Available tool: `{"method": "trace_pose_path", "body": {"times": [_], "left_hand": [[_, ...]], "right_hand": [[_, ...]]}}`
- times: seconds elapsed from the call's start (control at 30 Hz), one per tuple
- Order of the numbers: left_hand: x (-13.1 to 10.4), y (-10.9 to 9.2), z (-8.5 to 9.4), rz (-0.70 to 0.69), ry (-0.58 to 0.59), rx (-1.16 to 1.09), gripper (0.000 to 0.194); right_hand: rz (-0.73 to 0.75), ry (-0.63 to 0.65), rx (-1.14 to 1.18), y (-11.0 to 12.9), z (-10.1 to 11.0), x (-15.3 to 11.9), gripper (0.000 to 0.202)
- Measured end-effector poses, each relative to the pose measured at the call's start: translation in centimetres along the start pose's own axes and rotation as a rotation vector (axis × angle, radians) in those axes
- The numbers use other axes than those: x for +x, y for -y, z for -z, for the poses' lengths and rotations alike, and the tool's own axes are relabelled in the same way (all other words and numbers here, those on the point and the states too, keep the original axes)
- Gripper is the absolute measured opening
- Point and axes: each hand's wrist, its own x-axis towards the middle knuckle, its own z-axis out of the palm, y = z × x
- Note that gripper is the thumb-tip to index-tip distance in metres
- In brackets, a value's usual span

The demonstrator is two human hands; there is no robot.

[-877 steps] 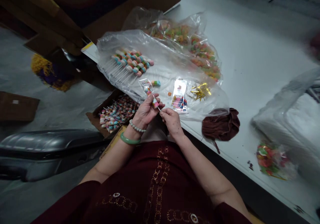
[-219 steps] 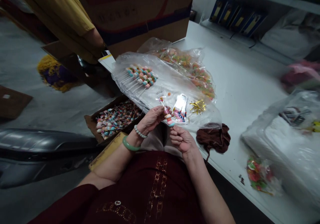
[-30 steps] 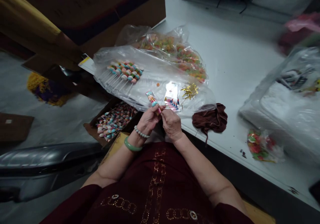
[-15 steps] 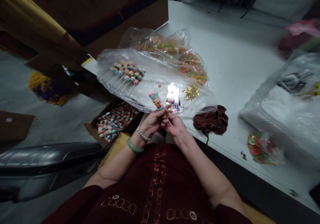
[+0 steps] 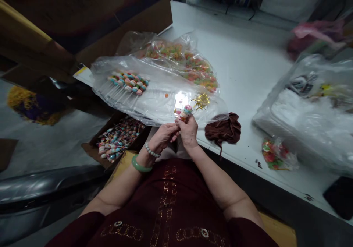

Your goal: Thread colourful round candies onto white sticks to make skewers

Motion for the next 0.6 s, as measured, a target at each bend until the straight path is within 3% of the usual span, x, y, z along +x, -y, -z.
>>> {"method": "trace_pose_path", "body": {"times": [0.07, 0.1, 0.17, 0.23, 0.3, 0.4, 0.5, 0.6], "left_hand": [[0.0, 0.3, -0.2, -0.139, -0.173, 0.13, 0.038], [0.0, 0.3, -0.3, -0.236, -0.248, 0.203, 0.036], [-0.1, 0.2, -0.2, -0.389, -0.338, 0.319, 0.03], [-0.2, -0.1, 0.1, -0.447, -0.353, 0.364, 0.025], [-0.2, -0.4, 0.6, -0.437, -0.34, 0.327, 0.025], [0.2, -0.6, 1.4, -0.326, -0.293, 0.15, 0.027], [0.5, -0.7, 1.9, -0.187, -0.252, -0.035, 0.026], [0.6, -0.9, 2.1, -0.11, -0.198, -0.144, 0.024]], "right_hand": [[-0.002, -0.016, 0.011, -0.4, -0.2, 0.7, 0.027], [-0.011, 0.035, 0.014, -0.3, -0.1, 1.0, 0.027], [-0.017, 0.201, -0.022, 0.4, 0.4, 2.0, 0.027], [0.041, 0.367, -0.157, 1.4, 1.6, 3.5, 0.025], [0.194, 0.407, -0.388, 2.2, 3.3, 5.7, 0.017], [0.424, 0.154, -0.815, 2.4, 5.9, 9.0, 0.012], [0.46, 0.097, -1.069, 1.5, 7.6, 11.0, 0.017], [0.461, 0.081, -1.118, 0.9, 8.0, 11.1, 0.018]]}}
